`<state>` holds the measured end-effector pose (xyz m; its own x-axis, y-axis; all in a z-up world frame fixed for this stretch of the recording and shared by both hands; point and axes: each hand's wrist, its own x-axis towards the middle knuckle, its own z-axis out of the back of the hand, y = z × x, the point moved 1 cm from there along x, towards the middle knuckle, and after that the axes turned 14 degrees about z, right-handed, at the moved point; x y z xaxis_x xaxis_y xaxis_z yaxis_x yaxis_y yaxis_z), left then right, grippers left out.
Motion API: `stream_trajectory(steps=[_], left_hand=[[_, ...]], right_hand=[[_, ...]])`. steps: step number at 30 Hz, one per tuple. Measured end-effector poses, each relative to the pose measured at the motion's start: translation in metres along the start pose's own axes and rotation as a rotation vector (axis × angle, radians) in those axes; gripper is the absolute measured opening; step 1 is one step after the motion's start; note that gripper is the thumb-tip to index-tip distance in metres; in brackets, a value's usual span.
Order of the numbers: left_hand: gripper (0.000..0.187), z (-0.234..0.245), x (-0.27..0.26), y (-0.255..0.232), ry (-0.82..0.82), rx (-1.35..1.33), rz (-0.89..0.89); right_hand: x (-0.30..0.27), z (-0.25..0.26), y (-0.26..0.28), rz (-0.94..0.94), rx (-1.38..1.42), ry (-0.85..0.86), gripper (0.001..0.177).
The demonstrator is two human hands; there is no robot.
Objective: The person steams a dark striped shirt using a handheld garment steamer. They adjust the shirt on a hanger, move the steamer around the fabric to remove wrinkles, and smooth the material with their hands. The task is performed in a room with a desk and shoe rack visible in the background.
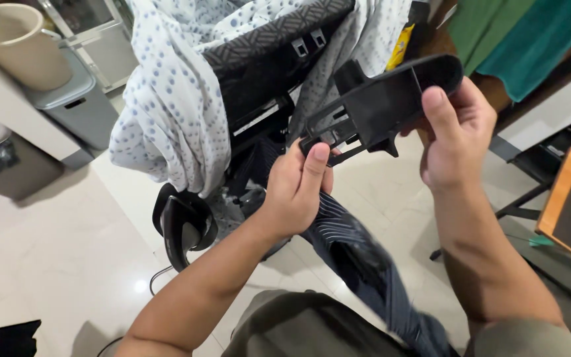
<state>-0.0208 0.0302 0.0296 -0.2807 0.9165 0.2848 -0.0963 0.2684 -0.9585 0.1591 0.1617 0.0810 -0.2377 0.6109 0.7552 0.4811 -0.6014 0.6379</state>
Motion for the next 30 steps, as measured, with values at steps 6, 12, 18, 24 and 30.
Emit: stream_trajectory(steps=[6,12,18,24,30], left_hand=[[0.045,-0.005,0.004,0.004,0.154,-0.275,0.152],[0.054,-0.004,0.001,0.016,0.160,-0.382,0.225],[0.061,0.010,-0.022,0.009,0.110,0.044,0.195],[0.041,0.006,-0.085,0.009,0.233,0.577,0.377],[0.034,0.013,-0.153,0.013,0.421,0.556,0.285]], right_hand=[[0.003,0.001,0.009,0.146,0.216,0.113,0.060],[0.021,0.018,0.026,0.009,-0.085,0.451,0.072],[0.031,0.017,0.041,0.225,-0.669,0.365,0.041],[0.064,-0.013,0.049,0.605,-0.942,0.561,0.035],[0.094,-0.042,0.059,0.265,-0.882,0.570,0.025]])
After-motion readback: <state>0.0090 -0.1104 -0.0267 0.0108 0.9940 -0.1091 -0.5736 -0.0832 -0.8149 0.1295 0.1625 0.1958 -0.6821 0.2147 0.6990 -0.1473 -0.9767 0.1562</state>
